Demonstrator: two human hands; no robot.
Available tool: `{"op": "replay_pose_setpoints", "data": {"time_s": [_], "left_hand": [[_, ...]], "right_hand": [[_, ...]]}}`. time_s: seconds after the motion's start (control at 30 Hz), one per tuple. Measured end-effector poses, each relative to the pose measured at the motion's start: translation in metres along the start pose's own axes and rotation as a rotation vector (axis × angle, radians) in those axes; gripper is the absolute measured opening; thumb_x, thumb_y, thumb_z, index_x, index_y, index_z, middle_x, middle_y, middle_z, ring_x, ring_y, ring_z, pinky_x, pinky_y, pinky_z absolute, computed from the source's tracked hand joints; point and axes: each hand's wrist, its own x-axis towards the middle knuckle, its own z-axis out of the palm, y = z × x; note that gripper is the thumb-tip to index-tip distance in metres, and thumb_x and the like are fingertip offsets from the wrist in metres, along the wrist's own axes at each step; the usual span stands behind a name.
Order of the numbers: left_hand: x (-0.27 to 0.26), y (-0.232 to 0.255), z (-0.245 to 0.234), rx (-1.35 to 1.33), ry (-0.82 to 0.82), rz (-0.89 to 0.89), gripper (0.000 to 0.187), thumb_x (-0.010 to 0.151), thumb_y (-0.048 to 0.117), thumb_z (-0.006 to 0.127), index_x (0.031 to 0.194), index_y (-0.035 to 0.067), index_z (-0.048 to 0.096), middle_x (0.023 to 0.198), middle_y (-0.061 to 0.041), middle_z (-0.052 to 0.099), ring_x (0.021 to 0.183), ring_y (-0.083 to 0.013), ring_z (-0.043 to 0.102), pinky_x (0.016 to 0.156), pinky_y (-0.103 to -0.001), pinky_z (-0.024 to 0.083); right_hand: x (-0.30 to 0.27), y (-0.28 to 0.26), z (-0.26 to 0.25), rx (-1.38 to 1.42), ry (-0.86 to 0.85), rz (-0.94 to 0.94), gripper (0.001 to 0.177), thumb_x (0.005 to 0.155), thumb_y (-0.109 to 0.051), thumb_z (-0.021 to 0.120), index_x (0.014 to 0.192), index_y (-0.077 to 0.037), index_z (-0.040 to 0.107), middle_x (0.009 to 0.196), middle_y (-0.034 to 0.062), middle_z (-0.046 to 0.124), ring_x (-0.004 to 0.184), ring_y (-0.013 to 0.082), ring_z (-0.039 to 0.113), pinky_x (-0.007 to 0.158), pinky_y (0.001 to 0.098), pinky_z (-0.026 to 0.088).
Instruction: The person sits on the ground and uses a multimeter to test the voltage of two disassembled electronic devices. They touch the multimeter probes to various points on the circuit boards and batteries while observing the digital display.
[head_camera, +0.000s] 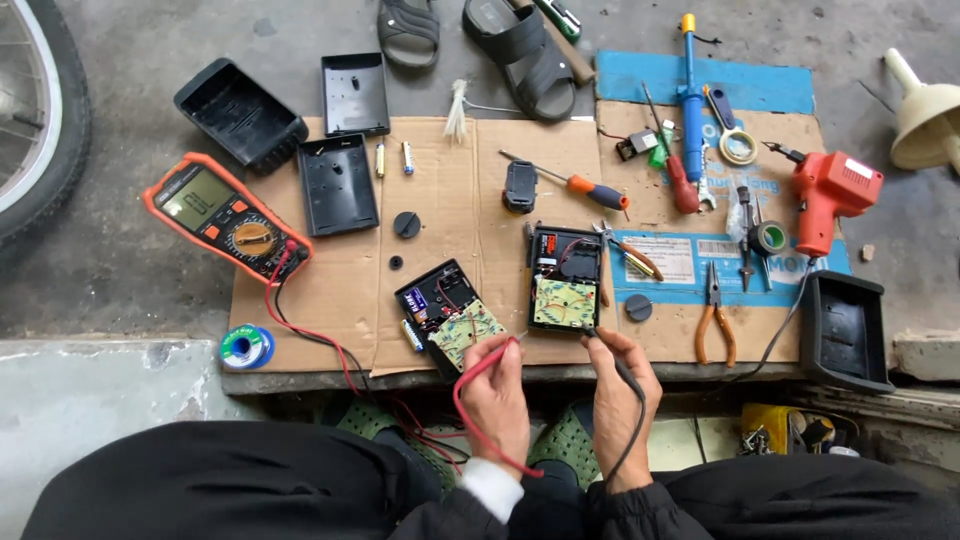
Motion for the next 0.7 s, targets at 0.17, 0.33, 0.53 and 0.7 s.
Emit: {"op": "replay_pose_setpoints", "data": {"time_s": [0.17,0.33,0.53,0.7], "left_hand": [[0.011,-0.026,0.022,0.141,-0.049,0.109,0.023,0.104,0.030,0.069,0.113,0.009,0.075,0.109,-0.009,0.084,0.106,-0.0213,0.083,0.095,-0.031,0.065],[0.015,-0.039,0.034,0.167,-0.048,0.139,0.028,0.104,0.030,0.069,0.122,0.009,0.074,0.118,-0.011,0.085,0.113,-0.0222,0.084,0.098,-0.032,0.066],[0.030,-0.063,0.036,0.203,-0.079,0.219,0.028,0.107,0.028,0.067,0.124,0.007,0.070,0.127,-0.014,0.081,0.120,-0.0255,0.081,0.104,-0.035,0.066],[0.031,-0.061,0.036,0.223,-0.082,0.209,0.029,0.106,0.029,0.067,0.125,0.007,0.071,0.129,-0.014,0.082,0.122,-0.0256,0.081,0.104,-0.035,0.066]], "right_hand": [[0.014,-0.005,-0.005,-0.080,0.010,-0.016,0.022,0.100,-0.020,0.074,0.117,-0.005,0.078,0.112,0.0111,0.082,0.111,0.0219,0.078,0.101,0.0377,0.060],[0.028,0.016,-0.006,-0.068,-0.103,-0.053,0.012,0.096,-0.013,0.075,0.103,-0.005,0.080,0.135,0.0216,0.082,0.133,0.0194,0.075,0.107,0.0355,0.059],[0.033,0.028,-0.007,-0.037,-0.141,-0.039,0.010,0.096,-0.010,0.076,0.103,-0.005,0.079,0.142,0.0231,0.078,0.141,0.0202,0.071,0.107,0.0317,0.059],[0.035,0.026,-0.007,-0.153,-0.148,-0.010,0.014,0.092,-0.014,0.081,0.105,-0.008,0.083,0.146,0.0177,0.078,0.143,0.0193,0.070,0.110,0.0309,0.054]]}}
